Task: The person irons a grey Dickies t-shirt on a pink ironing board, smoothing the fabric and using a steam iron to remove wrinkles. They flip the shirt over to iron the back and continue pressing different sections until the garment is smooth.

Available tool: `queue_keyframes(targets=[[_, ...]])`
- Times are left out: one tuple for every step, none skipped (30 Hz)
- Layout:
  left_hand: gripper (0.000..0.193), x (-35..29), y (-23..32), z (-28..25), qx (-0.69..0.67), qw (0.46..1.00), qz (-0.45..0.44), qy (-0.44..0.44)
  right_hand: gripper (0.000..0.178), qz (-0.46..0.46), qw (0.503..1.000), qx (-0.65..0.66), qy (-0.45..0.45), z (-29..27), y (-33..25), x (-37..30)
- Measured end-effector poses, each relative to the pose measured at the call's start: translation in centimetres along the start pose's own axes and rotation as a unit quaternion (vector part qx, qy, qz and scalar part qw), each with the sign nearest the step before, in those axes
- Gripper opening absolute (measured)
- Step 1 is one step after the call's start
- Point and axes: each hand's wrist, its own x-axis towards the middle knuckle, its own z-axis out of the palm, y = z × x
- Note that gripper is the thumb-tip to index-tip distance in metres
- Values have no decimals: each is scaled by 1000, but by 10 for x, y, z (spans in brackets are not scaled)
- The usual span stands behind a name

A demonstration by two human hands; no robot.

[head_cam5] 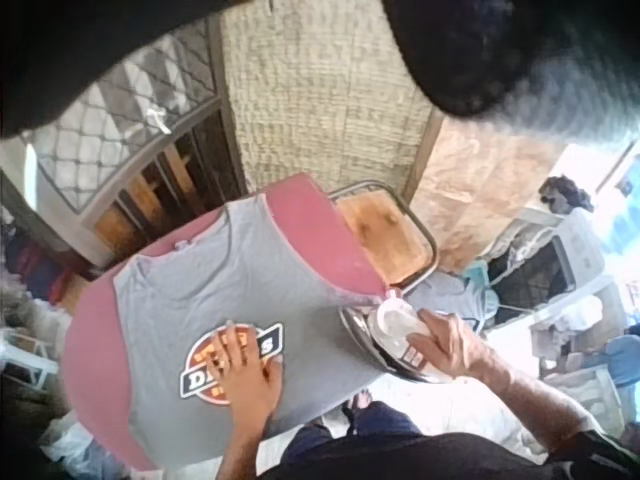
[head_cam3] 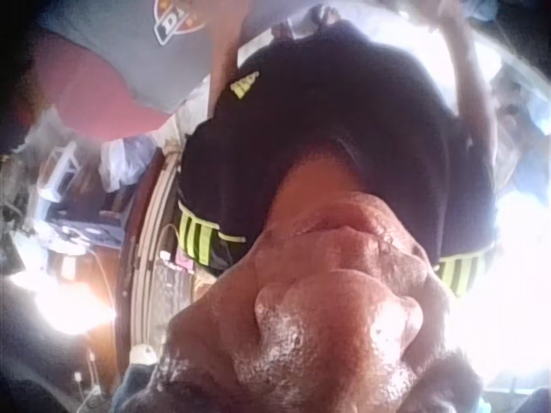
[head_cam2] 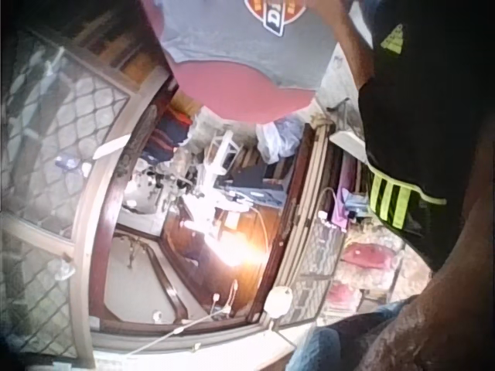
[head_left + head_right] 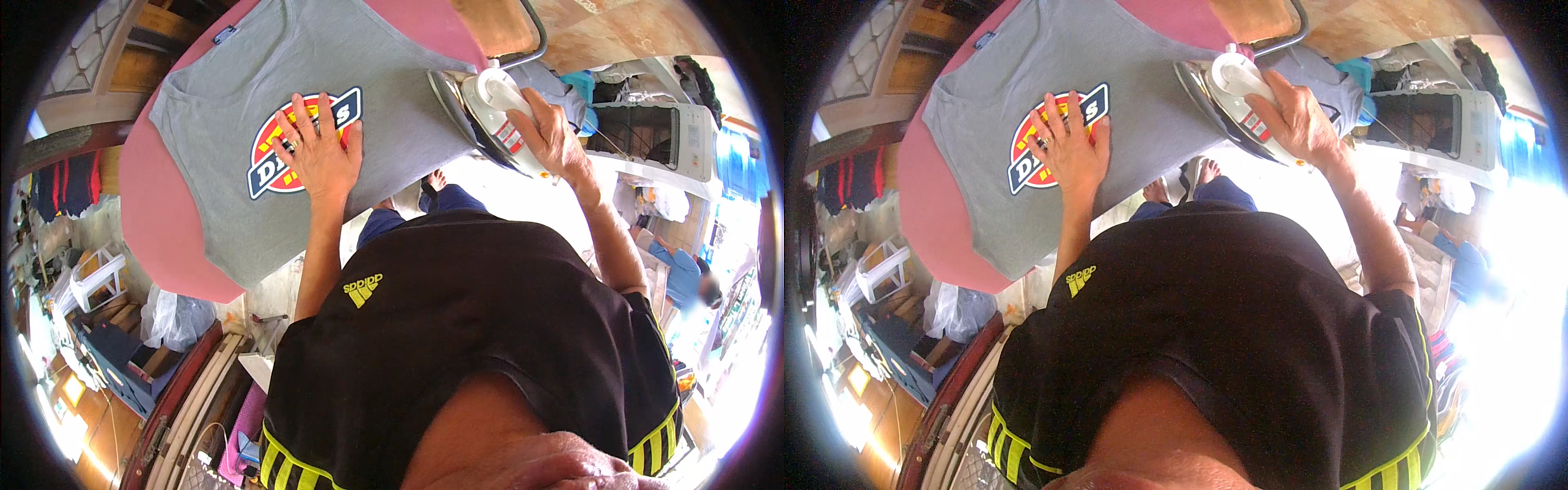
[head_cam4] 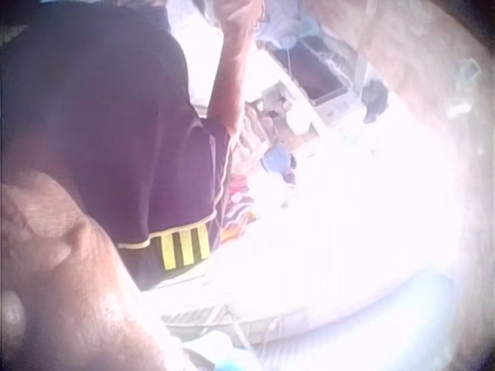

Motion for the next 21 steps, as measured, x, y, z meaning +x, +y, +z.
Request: queue_keyframes(targets=[[66,-1,0,0,1,1000,2,-3,32,4,1000,4,4,-3,1,-3],[66,-1,0,0,3,1000,2,-2,32,12,1000,1,-9,-7,1,-3],[66,0,-2,-2,10,1000,0,3,32,15,1000,0,-16,-10,0,-2],[65,0,0,-2,-2,1000,-1,5,31,17,1000,0,-25,-13,-2,-2],[65,1,1,-4,-3,1000,-3,5,31,16,999,0,-31,-14,-2,0],[65,1,1,-6,-6,1000,-2,6,32,9,1000,9,-29,-14,-1,3],[65,1,0,-9,-9,1000,-2,5,32,-1,999,19,-34,-13,-3,8],[63,3,4,-10,-36,999,-8,24,32,-4,999,25,-34,-14,-6,11],[61,7,3,-14,-37,999,-12,16,32,-6,999,31,-35,-14,-8,16],[59,10,1,-19,-38,999,-17,8,32,10,998,57,-31,-13,-14,24],[57,13,1,-22,-40,999,-21,-4,32,-23,999,45,-9,-11,-17,32],[41,22,0,-27,-33,998,-7,59,31,-56,998,33,14,-8,-20,44],[36,35,-5,-30,-63,997,-9,44,31,-87,995,20,37,-6,-23,57],[31,51,-16,-32,-92,995,-10,29,31,-109,993,20,39,0,-27,72],[26,66,-25,-32,-122,992,-12,12,30,-129,991,18,40,5,-32,89],[19,81,-31,-27,-132,985,21,106,30,-148,988,17,41,10,-37,106],[19,100,-39,-23,-133,984,19,118,30,-167,985,13,42,17,-42,126],[19,119,-46,-20,-136,982,18,127,27,-136,990,6,47,27,-47,143],[19,138,-53,-18,-139,981,17,136,25,-105,993,-1,53,40,-51,160],[21,157,-61,-12,-139,981,14,132,22,-74,996,-7,55,51,-54,179],[23,175,-69,-6,-136,980,12,142,22,-107,992,-35,58,56,-62,195]])
